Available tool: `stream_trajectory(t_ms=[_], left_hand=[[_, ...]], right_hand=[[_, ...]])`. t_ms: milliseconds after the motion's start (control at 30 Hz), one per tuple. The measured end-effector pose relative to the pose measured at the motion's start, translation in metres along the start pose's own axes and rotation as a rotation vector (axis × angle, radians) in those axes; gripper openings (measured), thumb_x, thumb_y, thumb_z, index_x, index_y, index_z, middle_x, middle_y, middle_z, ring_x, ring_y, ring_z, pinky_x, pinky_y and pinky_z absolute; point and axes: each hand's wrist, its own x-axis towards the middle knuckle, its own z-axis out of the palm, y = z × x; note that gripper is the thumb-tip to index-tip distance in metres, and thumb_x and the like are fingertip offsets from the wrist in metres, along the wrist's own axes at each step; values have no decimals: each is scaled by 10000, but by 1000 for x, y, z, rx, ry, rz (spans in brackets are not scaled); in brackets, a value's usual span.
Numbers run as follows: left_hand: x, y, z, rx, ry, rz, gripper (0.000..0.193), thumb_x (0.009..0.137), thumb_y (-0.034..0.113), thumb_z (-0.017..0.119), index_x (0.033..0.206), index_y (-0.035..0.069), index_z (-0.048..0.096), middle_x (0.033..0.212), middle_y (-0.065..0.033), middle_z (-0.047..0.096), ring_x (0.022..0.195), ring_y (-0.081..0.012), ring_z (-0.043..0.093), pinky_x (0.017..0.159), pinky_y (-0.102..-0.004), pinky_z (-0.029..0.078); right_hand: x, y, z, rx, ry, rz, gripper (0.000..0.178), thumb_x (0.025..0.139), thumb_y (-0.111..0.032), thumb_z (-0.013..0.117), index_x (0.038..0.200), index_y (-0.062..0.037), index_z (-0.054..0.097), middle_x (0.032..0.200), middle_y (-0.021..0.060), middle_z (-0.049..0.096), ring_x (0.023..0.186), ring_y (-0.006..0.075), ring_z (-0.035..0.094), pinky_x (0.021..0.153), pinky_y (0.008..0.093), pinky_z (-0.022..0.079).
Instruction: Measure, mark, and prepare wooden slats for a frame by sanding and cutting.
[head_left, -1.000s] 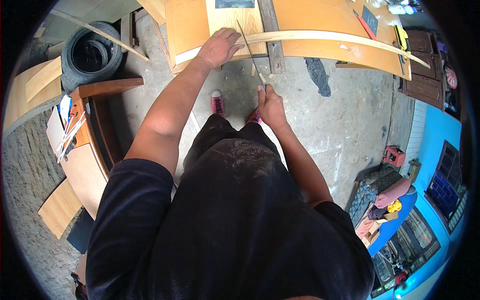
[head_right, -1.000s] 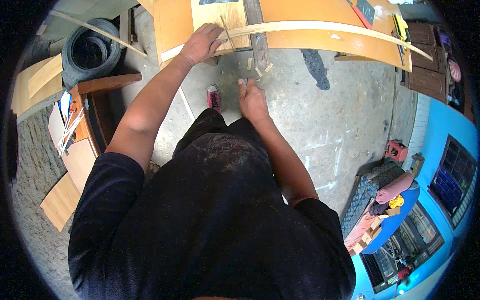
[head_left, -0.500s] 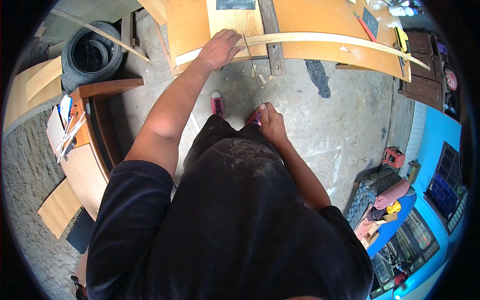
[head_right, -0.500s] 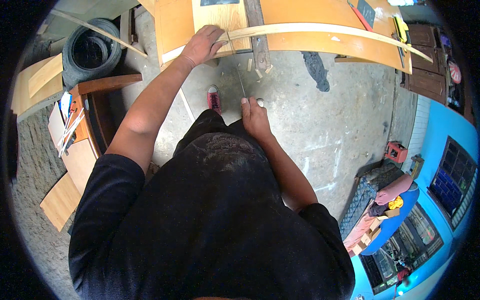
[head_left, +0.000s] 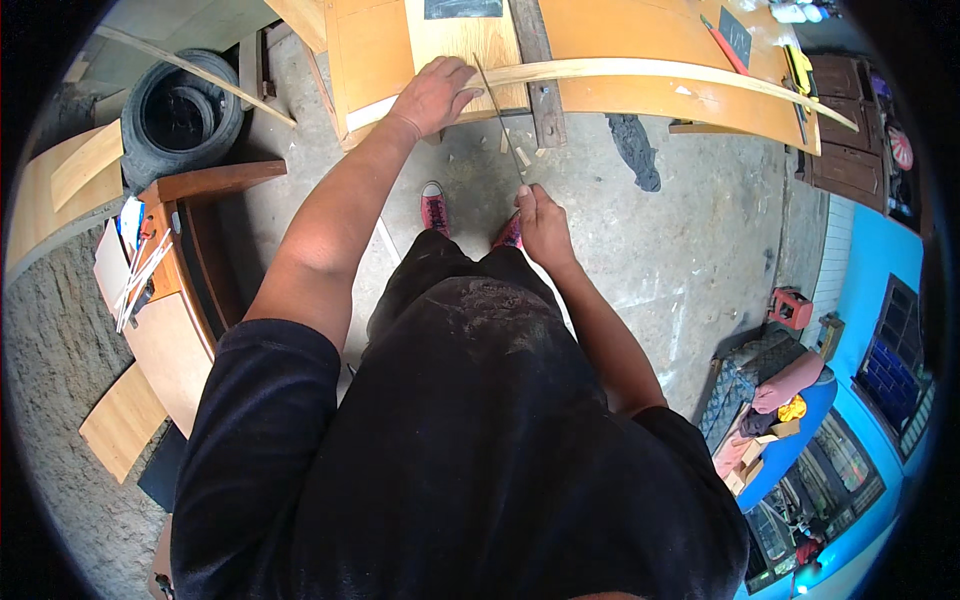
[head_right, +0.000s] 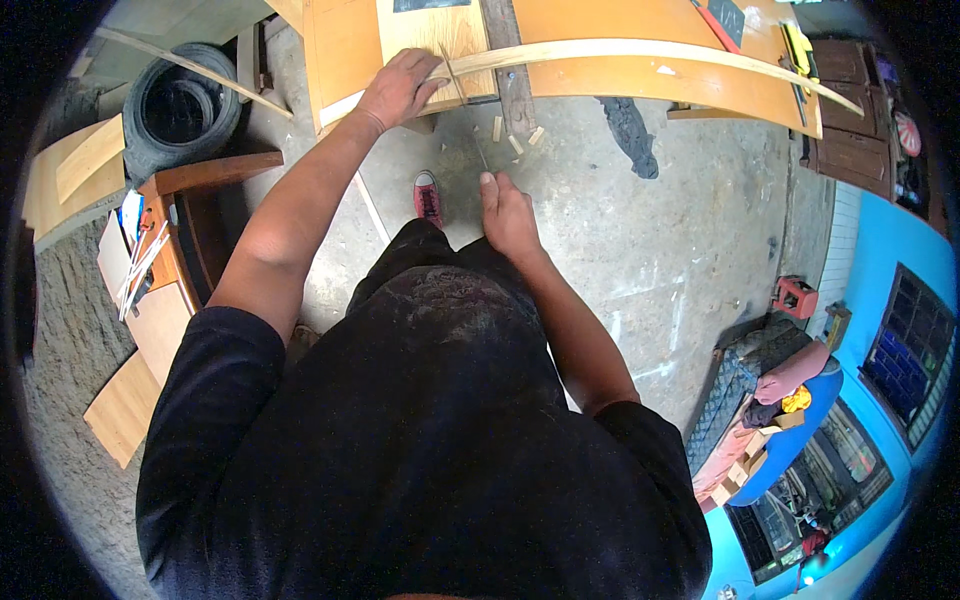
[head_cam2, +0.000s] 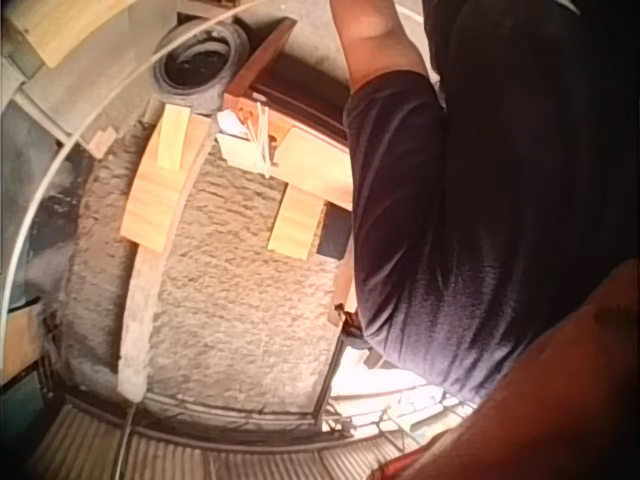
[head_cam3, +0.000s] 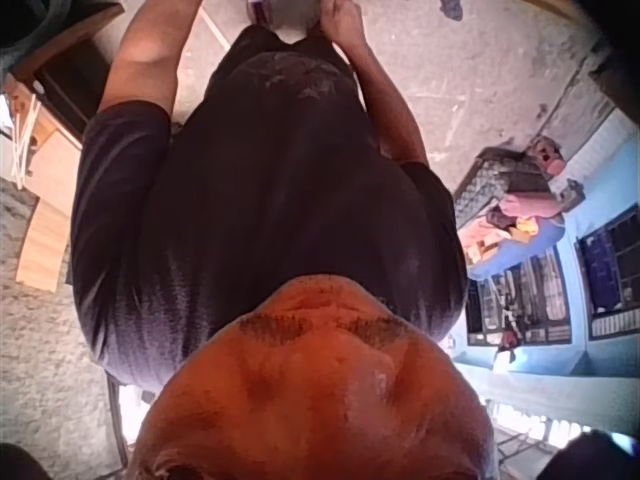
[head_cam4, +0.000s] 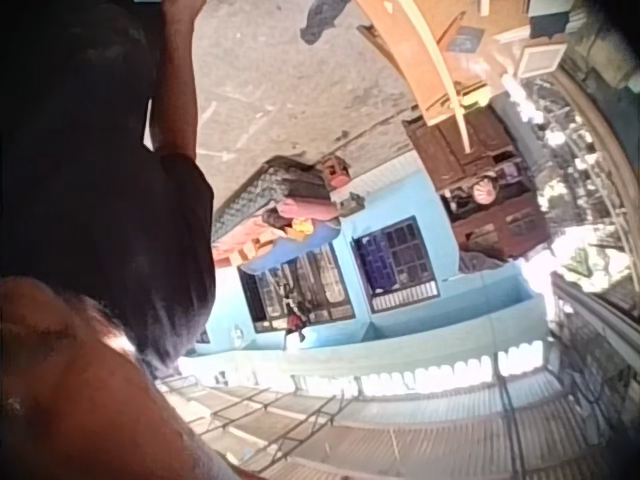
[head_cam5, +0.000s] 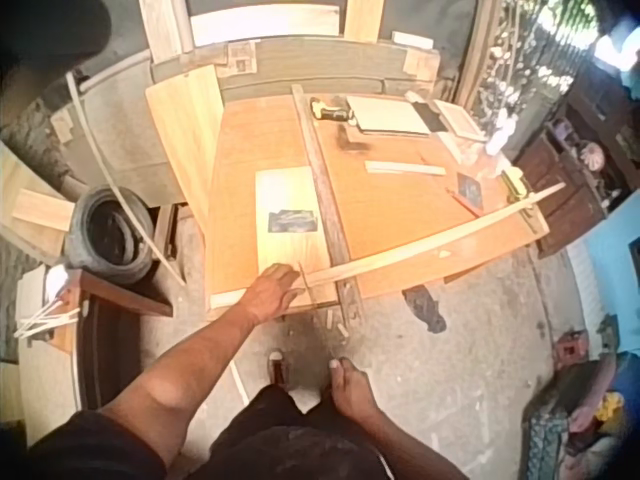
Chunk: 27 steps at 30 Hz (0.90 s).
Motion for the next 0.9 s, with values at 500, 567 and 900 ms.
stream_trajectory(t_ms=[500,567,900], left_hand=[[-2,2,-1,-5,-31,-24,352,923,259,598,1166,6,610,1152,-148,593,1109,-314,546,992,-381,448],[0,2,-4,-1,-33,-20,354,924,261,597,1169,6,610,1153,-148,593,1109,-314,546,993,-381,448],[-2,6,-3,-6,-26,-30,364,931,281,595,1174,11,612,1156,-144,596,1120,-308,546,1004,-379,443]], right_hand=[[0,8,12,-3,27,21,385,1031,-324,441,932,30,556,838,325,616,841,538,584,699,561,447],[-3,-1,6,33,45,10,380,1032,-320,438,932,28,553,828,329,611,831,543,580,698,567,443],[22,-12,9,-1,57,3,370,1031,-331,445,944,7,566,850,297,633,857,524,595,723,550,461]])
